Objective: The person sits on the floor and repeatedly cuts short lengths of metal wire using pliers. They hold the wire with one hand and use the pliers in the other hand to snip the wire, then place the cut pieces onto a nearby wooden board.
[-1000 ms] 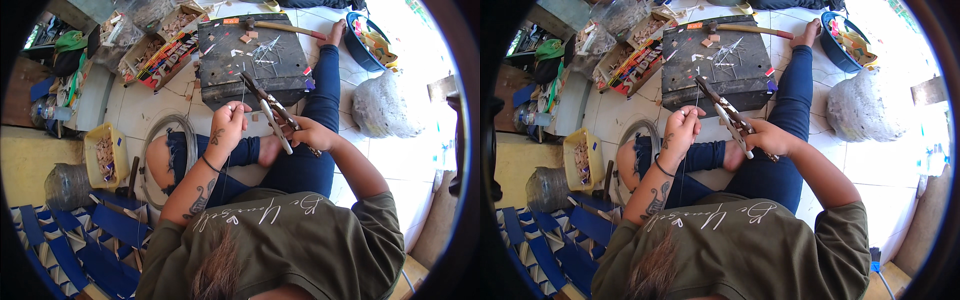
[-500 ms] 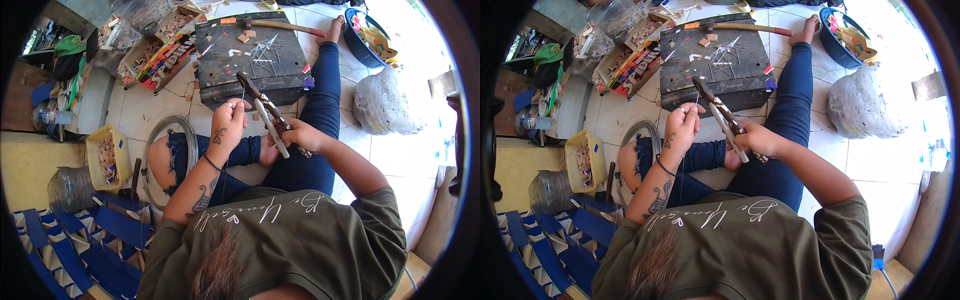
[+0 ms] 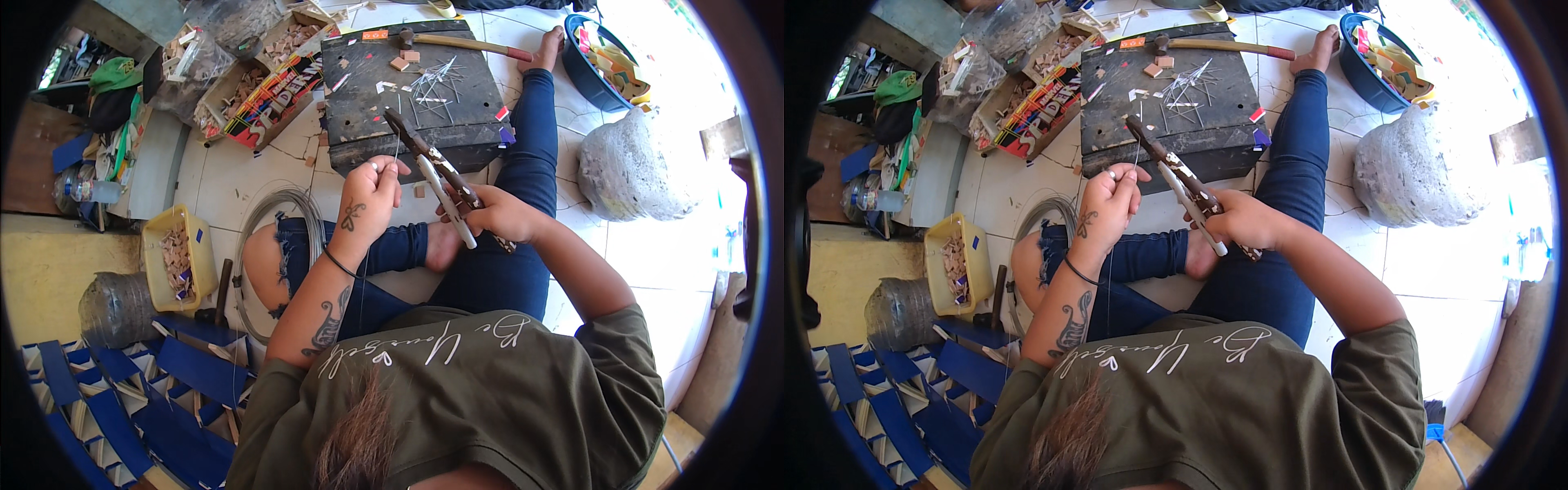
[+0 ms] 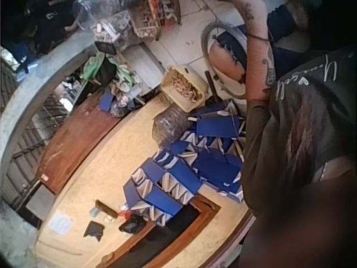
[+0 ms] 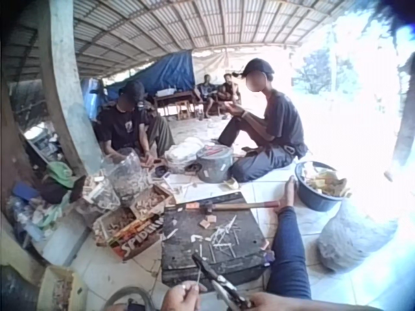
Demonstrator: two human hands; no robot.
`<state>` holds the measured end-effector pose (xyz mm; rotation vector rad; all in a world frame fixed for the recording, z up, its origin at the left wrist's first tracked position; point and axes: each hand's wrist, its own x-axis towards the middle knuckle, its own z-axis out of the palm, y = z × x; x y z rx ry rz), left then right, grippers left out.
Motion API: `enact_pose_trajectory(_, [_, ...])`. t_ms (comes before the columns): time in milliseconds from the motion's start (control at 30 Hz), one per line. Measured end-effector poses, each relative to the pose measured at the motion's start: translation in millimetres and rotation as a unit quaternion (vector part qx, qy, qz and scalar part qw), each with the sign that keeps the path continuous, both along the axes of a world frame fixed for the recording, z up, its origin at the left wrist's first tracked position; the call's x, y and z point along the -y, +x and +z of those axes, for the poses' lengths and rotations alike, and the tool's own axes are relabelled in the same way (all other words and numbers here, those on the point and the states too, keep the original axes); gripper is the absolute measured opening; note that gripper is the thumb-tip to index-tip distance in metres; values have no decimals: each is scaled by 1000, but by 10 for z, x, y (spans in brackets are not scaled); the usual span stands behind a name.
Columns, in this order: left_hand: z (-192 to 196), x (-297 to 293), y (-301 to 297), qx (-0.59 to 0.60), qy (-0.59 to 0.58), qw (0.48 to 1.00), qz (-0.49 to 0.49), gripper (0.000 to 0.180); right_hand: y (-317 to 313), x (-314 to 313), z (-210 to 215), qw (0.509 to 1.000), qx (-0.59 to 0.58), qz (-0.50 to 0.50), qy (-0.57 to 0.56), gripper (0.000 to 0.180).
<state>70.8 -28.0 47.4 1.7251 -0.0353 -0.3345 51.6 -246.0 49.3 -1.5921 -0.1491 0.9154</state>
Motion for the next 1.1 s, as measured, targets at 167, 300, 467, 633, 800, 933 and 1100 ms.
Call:
enact_pose_trajectory(167, [-14,13,-2,2,-4,1000,-2,23,-3,19,29,1000,-24,8,-1,56])
enact_pose_trajectory(300, [-40,18,3,-15,-10,1000,1,23,-9,39,34,999,-35,3,13,57])
enact_pose_trajectory(467, [-49,9,9,-15,-9,1000,4,23,-20,35,2,1000,2,11,-2,57])
enact_pose_trajectory(633, [-49,4,13,-23,-12,1000,6,24,-8,34,-17,999,38,7,-14,57])
enact_pose_trajectory(800, [-48,4,4,-24,-8,1000,6,23,23,32,15,997,62,19,-32,57])
enact_pose_trajectory(933, [-58,1,1,-27,-20,999,4,23,40,48,-5,996,84,16,-12,55])
enact_pose_trajectory(1100, [-81,10,-12,-72,-58,996,5,23,75,56,-140,997,-51,47,-17,45])
